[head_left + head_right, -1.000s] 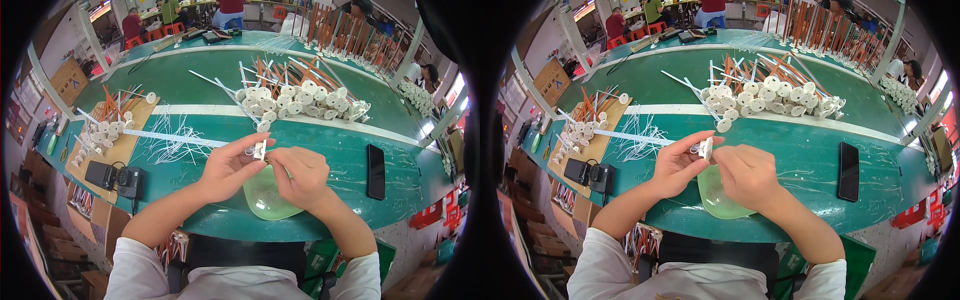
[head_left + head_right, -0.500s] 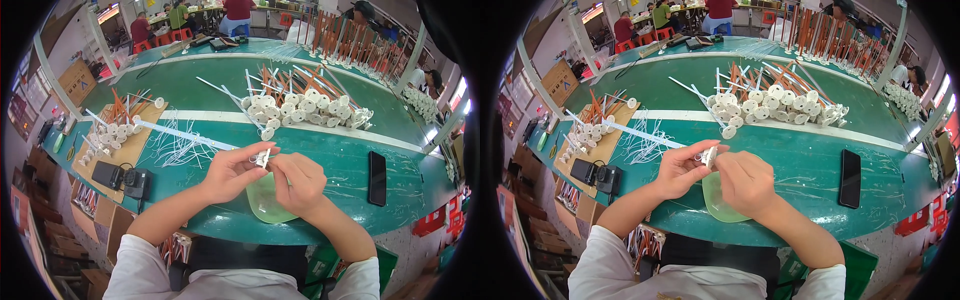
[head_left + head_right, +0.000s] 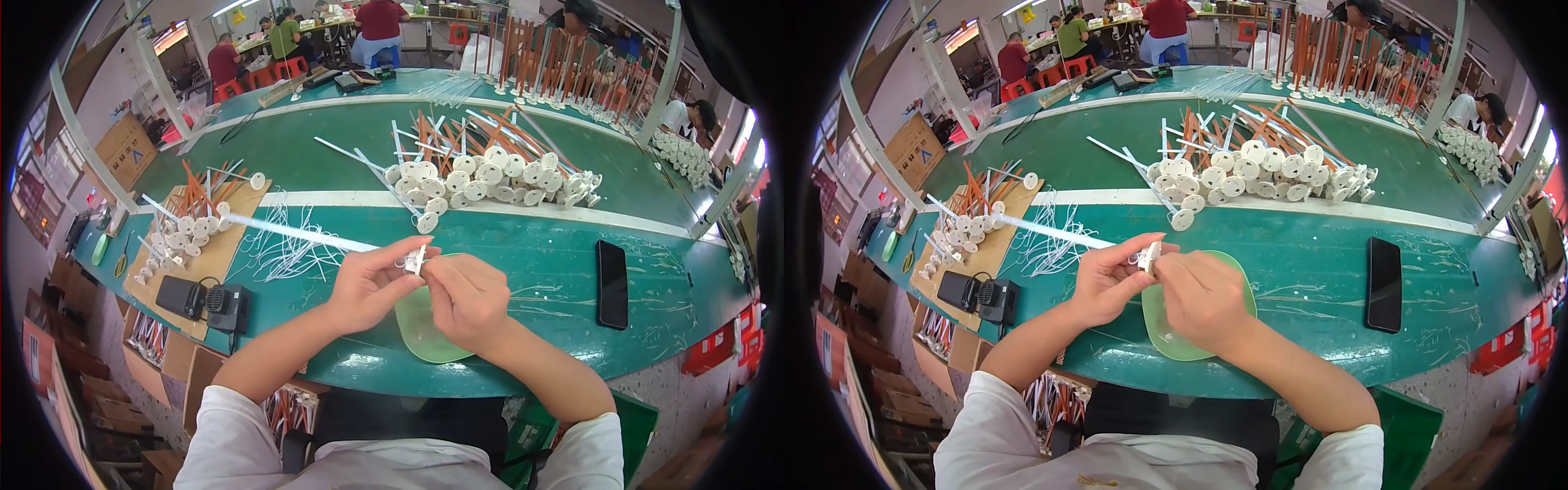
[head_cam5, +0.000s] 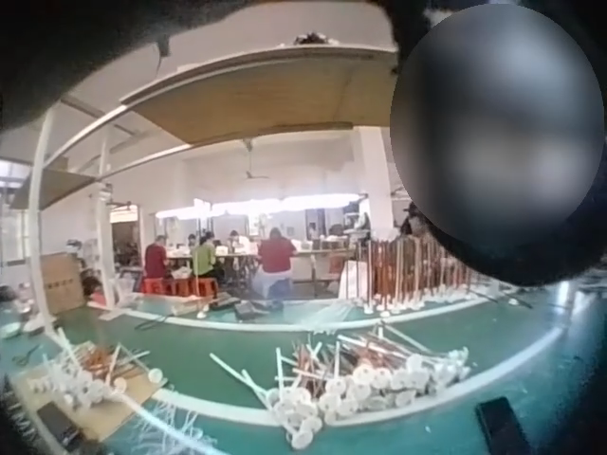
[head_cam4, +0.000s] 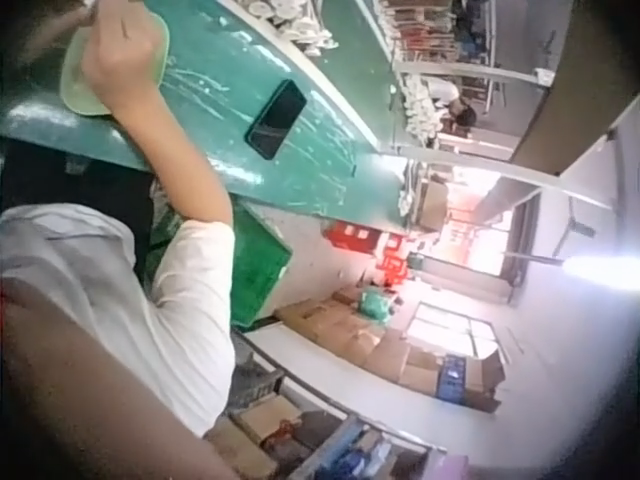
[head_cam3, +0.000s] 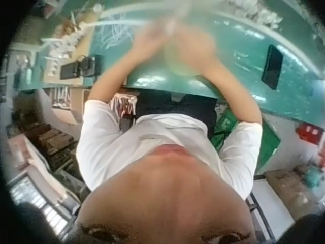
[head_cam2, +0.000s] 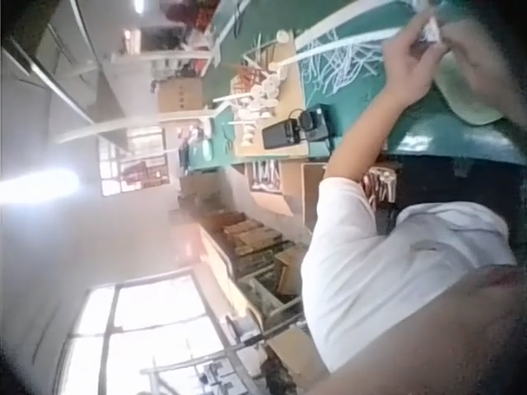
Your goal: The recorder is manually assembling small white plastic components with wires and thin strips at a factory workstation.
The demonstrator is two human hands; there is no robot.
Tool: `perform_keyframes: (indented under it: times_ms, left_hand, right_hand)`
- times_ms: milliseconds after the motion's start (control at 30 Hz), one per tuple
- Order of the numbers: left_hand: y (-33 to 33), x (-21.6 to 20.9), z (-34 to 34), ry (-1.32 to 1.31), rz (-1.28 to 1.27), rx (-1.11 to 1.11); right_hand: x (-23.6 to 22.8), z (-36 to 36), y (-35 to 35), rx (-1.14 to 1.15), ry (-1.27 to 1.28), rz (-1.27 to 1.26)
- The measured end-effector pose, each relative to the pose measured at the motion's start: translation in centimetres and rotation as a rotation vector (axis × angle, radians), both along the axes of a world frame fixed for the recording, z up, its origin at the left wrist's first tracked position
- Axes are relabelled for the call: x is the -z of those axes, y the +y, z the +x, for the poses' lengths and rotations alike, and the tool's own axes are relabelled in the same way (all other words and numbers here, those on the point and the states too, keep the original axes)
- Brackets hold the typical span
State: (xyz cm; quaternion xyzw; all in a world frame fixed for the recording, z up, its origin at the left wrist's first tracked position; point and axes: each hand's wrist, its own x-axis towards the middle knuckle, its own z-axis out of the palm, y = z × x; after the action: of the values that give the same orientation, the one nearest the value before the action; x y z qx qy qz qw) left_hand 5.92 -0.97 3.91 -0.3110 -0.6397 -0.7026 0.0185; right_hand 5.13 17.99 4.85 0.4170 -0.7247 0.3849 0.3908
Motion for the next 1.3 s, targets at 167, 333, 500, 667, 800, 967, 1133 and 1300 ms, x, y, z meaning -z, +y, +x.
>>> perform_keyframes:
  times_ms: [167,333,500,667,800,967,1133,1300]
  left_hand:
    - [-3.9,-3.9,-2.3,-0.104,-0.33,-0.239]
    - [-18.6,-8.9,-6.5,-0.178,-0.764,-0.58]
    - [-33.5,-12.7,-4.6,-0.399,-0.69,-0.836]
    - [-37.6,-11.8,-4.8,-0.416,-1.368,-1.07]
    - [-32.7,-11.7,-4.6,-0.516,-1.592,-0.921]
    - [-23.6,-12.5,-7.2,0.028,-2.022,-0.963]
    - [-10.7,-9.0,-12.4,0.528,-1.385,-0.601]
    - [-0.6,-3.3,-15.8,0.458,-0.94,-0.498]
  right_hand:
    - [0.3,-1.3,0.4,0.005,-0.081,0.004]
    - [0.4,-2.4,1.9,0.061,-0.087,0.048]
    - [0.1,-1.9,1.3,0.035,-0.113,0.089]
    - [0.4,-1.7,1.5,-0.002,-0.097,0.118]
    - [0.7,-2.0,1.9,-0.052,-0.117,0.204]
    - [0.5,-2.1,1.8,-0.063,-0.107,0.227]
    - [0.4,-2.2,2.6,-0.042,-0.06,0.263]
    - [0.7,-2.4,2.3,-0.059,0.049,0.276]
